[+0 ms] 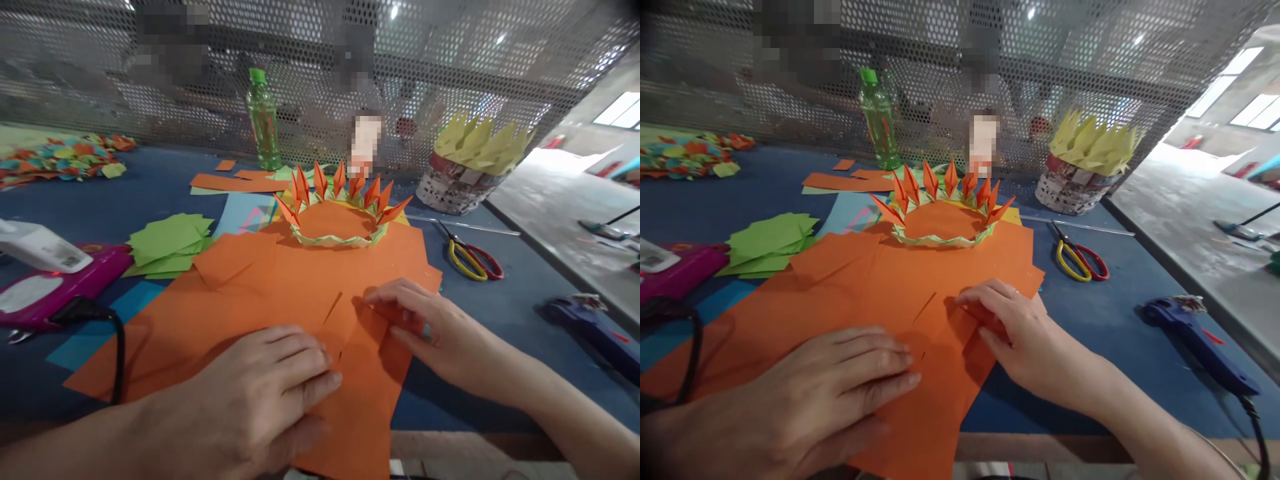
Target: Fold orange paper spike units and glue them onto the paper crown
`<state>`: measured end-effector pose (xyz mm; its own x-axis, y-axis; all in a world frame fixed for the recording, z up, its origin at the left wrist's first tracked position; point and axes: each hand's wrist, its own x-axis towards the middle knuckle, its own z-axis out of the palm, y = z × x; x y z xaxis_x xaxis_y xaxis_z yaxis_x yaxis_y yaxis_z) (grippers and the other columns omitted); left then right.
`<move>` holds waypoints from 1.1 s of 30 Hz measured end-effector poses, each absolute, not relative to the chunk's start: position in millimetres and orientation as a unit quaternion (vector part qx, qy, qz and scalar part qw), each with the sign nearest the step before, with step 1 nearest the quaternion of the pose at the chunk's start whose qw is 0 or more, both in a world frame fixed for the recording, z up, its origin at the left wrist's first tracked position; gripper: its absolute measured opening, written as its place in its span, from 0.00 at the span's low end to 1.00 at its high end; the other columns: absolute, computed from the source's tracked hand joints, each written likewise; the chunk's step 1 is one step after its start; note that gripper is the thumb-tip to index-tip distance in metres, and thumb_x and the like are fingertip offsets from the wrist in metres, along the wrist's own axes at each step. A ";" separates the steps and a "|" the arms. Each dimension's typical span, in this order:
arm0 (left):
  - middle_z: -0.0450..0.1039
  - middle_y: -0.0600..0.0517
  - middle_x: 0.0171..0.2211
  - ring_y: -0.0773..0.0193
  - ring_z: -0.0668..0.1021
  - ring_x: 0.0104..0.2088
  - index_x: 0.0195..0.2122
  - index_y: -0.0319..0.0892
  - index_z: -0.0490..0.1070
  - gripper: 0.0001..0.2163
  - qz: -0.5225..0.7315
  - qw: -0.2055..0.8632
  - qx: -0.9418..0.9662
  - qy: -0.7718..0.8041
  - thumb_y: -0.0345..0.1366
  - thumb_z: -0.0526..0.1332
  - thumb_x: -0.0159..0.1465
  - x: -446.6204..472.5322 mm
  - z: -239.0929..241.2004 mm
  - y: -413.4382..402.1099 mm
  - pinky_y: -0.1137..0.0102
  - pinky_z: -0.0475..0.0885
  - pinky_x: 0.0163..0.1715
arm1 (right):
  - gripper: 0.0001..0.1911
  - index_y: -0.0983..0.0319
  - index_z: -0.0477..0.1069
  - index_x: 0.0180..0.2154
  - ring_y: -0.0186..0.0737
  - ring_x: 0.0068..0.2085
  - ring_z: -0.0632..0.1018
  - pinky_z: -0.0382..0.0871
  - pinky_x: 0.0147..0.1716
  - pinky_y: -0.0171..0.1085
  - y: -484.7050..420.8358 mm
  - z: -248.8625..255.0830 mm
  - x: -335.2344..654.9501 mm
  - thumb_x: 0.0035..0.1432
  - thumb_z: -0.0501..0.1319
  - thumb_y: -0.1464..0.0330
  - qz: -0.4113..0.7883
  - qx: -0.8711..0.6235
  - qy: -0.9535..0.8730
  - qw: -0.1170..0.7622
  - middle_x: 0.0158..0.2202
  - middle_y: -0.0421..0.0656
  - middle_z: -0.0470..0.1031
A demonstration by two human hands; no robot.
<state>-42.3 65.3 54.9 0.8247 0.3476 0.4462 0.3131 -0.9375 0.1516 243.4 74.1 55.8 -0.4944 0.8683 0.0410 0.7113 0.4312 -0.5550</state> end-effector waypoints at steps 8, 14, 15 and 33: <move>0.82 0.49 0.42 0.62 0.80 0.45 0.45 0.40 0.77 0.16 0.260 0.004 0.948 0.184 0.36 0.49 0.76 -43.2 48.9 63.0 0.66 0.70 0.54 | 0.14 0.59 0.76 0.38 0.41 0.48 0.76 0.72 0.44 0.41 71.8 51.2 234.8 0.60 0.56 0.81 0.088 -0.403 -0.885 0.219 0.46 0.44 0.76; 0.78 0.41 0.52 0.50 0.77 0.54 0.49 0.34 0.77 0.18 0.214 -0.110 0.942 0.235 0.40 0.51 0.76 -41.0 40.4 68.9 0.52 0.70 0.56 | 0.09 0.63 0.72 0.34 0.43 0.43 0.75 0.69 0.42 0.43 45.9 52.9 224.6 0.66 0.57 0.76 -0.030 -0.337 -0.924 0.177 0.42 0.44 0.78; 0.78 0.41 0.53 0.49 0.77 0.54 0.50 0.33 0.77 0.19 0.208 -0.115 0.940 0.246 0.41 0.50 0.76 -39.4 39.6 67.6 0.51 0.69 0.56 | 0.08 0.63 0.72 0.35 0.44 0.43 0.74 0.68 0.43 0.43 42.3 52.0 222.2 0.66 0.56 0.76 -0.042 -0.333 -0.928 0.165 0.41 0.44 0.78; 0.80 0.43 0.46 0.57 0.81 0.48 0.46 0.32 0.75 0.16 0.246 -0.090 0.944 0.203 0.30 0.47 0.76 -30.7 42.1 55.7 0.64 0.76 0.49 | 0.11 0.61 0.74 0.40 0.40 0.45 0.75 0.70 0.45 0.38 65.9 52.9 226.6 0.59 0.61 0.81 0.187 -0.377 -0.887 0.192 0.40 0.43 0.76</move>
